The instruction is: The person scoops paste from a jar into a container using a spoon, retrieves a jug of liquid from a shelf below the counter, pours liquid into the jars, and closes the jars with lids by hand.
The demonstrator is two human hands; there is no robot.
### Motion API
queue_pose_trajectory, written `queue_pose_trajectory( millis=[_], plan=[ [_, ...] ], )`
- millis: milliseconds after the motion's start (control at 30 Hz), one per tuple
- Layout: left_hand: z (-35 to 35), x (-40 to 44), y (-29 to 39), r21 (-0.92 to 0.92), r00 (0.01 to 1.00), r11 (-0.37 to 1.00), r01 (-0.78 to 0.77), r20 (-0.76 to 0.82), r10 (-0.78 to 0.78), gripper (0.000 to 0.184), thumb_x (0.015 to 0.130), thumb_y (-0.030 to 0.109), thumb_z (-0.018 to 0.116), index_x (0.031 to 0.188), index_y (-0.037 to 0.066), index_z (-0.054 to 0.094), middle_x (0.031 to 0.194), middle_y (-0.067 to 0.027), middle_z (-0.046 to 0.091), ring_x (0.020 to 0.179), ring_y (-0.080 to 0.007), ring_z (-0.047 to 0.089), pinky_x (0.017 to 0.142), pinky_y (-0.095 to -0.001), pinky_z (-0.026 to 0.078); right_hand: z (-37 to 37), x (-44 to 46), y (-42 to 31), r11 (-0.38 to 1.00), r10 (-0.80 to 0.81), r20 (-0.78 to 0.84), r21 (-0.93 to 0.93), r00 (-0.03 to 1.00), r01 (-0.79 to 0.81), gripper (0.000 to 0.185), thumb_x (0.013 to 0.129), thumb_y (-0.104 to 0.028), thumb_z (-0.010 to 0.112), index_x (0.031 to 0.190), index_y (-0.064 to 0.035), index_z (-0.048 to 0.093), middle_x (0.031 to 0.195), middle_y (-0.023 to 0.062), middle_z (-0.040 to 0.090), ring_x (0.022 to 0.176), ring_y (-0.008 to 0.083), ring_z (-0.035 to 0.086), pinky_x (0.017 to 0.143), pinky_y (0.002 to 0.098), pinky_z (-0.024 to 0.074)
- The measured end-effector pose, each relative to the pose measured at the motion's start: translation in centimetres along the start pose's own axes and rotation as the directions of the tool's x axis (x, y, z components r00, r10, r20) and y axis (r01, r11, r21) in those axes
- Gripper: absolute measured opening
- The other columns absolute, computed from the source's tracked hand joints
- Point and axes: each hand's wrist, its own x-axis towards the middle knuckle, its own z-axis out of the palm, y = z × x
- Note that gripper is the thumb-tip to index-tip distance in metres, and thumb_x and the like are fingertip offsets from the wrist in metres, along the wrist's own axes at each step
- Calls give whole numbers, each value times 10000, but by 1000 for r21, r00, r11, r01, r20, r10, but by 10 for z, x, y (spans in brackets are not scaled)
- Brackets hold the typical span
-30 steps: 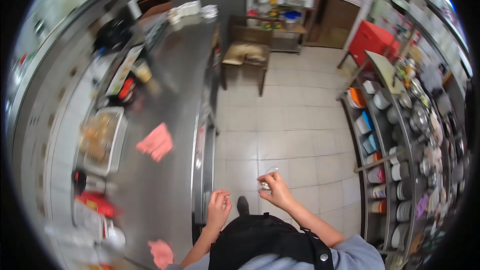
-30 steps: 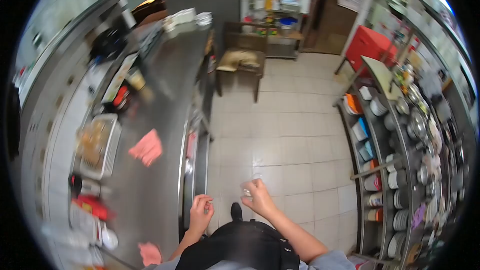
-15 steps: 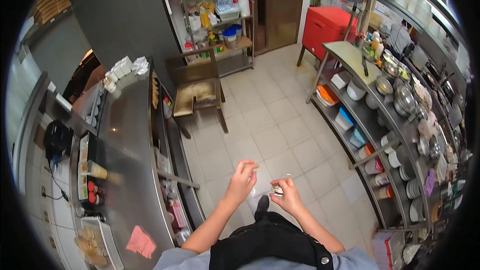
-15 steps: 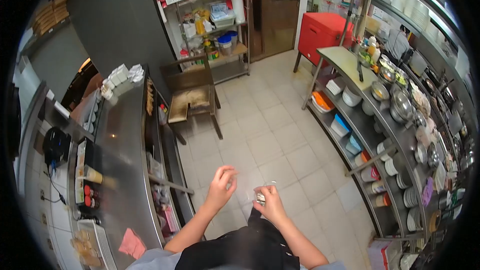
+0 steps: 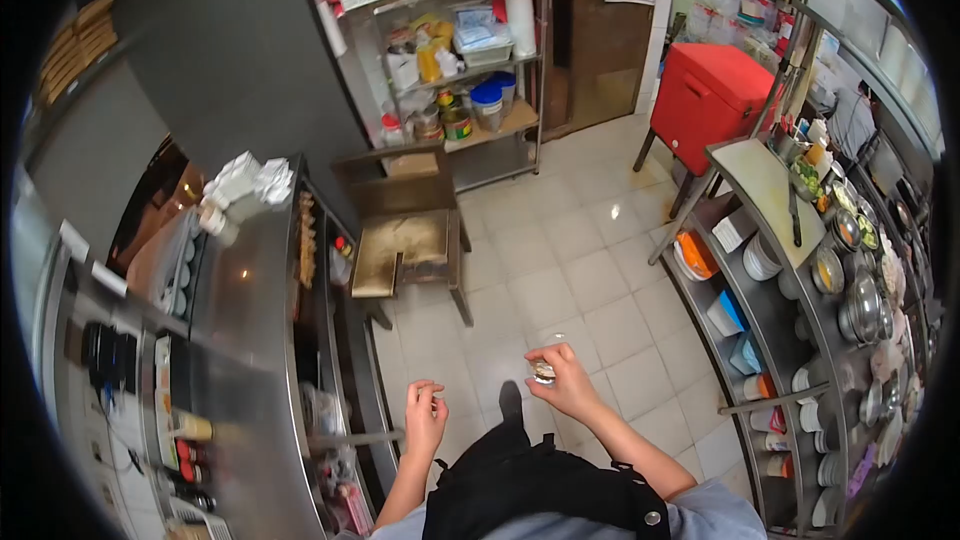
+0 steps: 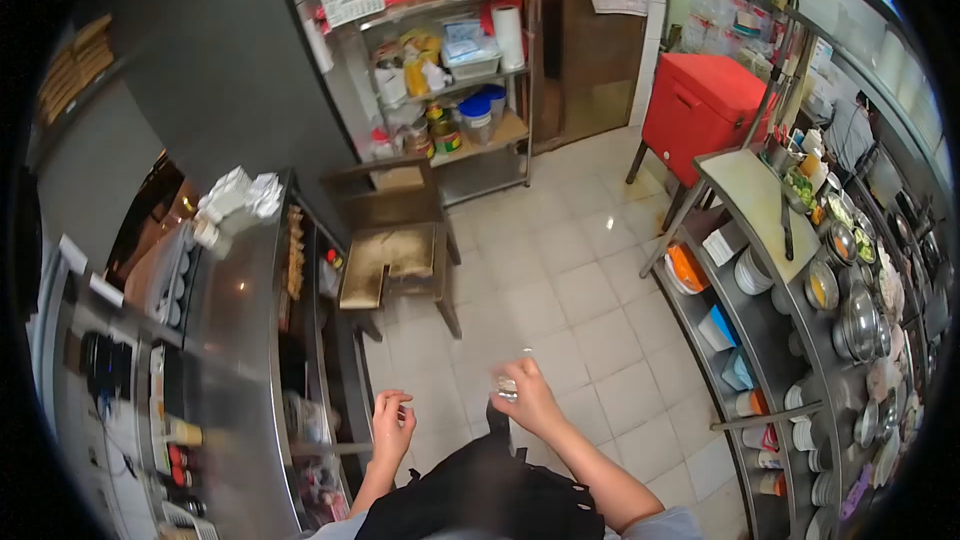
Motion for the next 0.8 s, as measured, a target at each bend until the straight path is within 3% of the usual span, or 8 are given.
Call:
queue_pose_trajectory(
  millis=[133,267,333,467,633,800],
  plan=[
    [36,111,12,-58,992,992,-111,60,114,246,826,-76,655,1054,15,634,1161,-136,561,780,-204,646,676,-299,557,-30,63,20,994,101,-70,-24,992,-103,425,780,-169,811,1171,-102,661,1125,144,576,1064,305,601,924,376,527],
    [95,240,51,-232,918,916,-327,151,366,285,839,-83,640,1103,24,635,1158,-134,563,834,-196,641,718,-295,549,-67,118,43,987,152,-122,-28,981,-156,433,760,-134,811,1162,-89,657,1127,167,562,1078,346,589,944,406,512],
    [126,297,86,-298,892,892,-339,200,405,302,845,-87,637,1125,25,634,1165,-133,561,838,-192,638,712,-295,546,-87,147,59,976,191,-191,-70,963,-207,441,767,-162,820,1175,-107,662,1127,141,571,1046,304,607,907,377,533],
    [189,396,152,-387,826,815,-431,195,529,318,847,-83,640,1146,25,628,1174,-133,556,831,-192,639,716,-295,545,-122,202,102,976,171,-319,-72,932,-203,448,751,-136,826,1166,-100,661,1090,144,587,1045,318,604,894,382,533],
    [256,482,176,-360,835,837,-412,218,505,409,841,-77,647,1230,31,585,1194,-143,555,818,-203,642,723,-303,550,-175,293,152,966,231,-370,-24,900,-258,447,749,-138,826,1159,-85,657,1103,143,593,1035,318,615,898,387,535],
    [295,560,149,-214,895,920,-328,241,375,470,819,-86,661,1265,27,562,1180,-147,550,811,-207,646,711,-312,557,-235,403,201,991,113,-298,-33,948,-129,433,775,-179,807,1170,-103,648,1094,132,589,1030,313,615,909,383,528]
  ],
)
